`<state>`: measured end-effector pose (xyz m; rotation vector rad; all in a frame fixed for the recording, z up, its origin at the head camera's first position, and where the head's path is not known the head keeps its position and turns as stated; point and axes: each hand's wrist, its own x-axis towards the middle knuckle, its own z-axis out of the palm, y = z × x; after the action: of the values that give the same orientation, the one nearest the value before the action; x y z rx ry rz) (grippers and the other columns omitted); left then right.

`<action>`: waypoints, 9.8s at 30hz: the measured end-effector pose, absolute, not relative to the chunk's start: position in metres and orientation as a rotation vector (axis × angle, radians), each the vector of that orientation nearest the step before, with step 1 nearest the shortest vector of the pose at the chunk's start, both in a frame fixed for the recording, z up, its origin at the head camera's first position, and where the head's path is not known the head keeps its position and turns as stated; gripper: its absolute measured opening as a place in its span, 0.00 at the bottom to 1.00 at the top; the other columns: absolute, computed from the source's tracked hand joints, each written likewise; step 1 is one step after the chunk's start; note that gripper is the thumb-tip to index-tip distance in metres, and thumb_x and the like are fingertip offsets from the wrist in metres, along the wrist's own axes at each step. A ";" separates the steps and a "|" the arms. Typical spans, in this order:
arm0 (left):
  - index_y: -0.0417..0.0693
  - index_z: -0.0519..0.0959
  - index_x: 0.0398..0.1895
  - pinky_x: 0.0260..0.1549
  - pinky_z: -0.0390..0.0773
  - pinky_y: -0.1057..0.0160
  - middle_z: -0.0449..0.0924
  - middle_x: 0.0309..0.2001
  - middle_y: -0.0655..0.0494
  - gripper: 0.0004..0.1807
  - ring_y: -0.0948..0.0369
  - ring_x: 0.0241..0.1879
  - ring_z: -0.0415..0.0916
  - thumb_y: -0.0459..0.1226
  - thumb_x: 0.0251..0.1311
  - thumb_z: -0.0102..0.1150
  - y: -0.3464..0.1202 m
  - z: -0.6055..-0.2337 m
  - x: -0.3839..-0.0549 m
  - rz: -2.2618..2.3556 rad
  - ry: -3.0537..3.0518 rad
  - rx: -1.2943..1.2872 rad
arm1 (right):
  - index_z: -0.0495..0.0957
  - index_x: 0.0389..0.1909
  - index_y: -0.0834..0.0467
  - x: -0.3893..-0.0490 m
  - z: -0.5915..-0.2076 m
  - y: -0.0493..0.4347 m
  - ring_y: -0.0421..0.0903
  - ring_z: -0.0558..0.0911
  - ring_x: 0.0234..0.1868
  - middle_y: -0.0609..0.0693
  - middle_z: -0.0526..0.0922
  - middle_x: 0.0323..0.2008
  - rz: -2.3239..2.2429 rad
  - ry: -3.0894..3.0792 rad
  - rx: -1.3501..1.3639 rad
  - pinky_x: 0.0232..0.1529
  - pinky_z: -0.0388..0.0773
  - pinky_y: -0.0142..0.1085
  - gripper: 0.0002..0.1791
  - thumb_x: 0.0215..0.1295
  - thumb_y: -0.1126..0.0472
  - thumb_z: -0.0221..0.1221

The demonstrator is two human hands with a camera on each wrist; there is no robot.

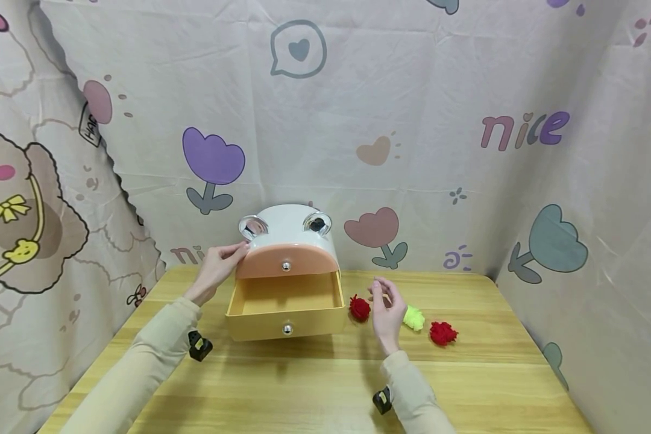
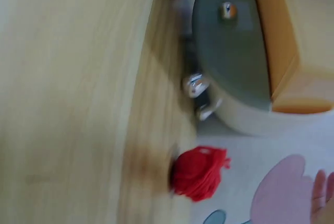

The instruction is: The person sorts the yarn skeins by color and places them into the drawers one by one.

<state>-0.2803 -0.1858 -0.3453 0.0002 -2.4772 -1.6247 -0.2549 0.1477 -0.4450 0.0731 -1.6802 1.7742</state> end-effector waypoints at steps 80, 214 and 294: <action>0.40 0.74 0.66 0.72 0.68 0.49 0.71 0.69 0.42 0.25 0.46 0.73 0.66 0.45 0.73 0.54 -0.185 -0.344 -0.280 -1.601 -2.501 -0.001 | 0.73 0.60 0.73 -0.303 -0.503 0.172 0.64 0.80 0.55 0.71 0.80 0.55 1.694 -2.627 0.049 0.64 0.75 0.56 0.34 0.47 0.77 0.67; 0.40 0.74 0.67 0.71 0.69 0.49 0.72 0.68 0.41 0.26 0.46 0.72 0.67 0.45 0.73 0.54 -0.185 -0.344 -0.279 -1.594 -2.509 -0.005 | 0.73 0.58 0.75 -0.266 -0.386 0.155 0.34 0.84 0.45 0.34 0.85 0.42 2.015 -2.090 0.539 0.49 0.82 0.24 0.25 0.59 0.75 0.65; 0.40 0.75 0.66 0.71 0.68 0.49 0.72 0.68 0.42 0.24 0.46 0.72 0.67 0.44 0.73 0.54 -0.184 -0.344 -0.278 -1.597 -2.488 -0.001 | 0.66 0.67 0.66 -0.222 -0.504 0.362 0.19 0.71 0.46 0.14 0.69 0.41 1.661 -2.470 -0.128 0.45 0.71 0.13 0.34 0.63 0.60 0.68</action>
<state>-0.2782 -0.1840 -0.3442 -0.0013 -2.4878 -1.5967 -0.2223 0.3623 -0.5040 -0.1279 -2.4704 1.6607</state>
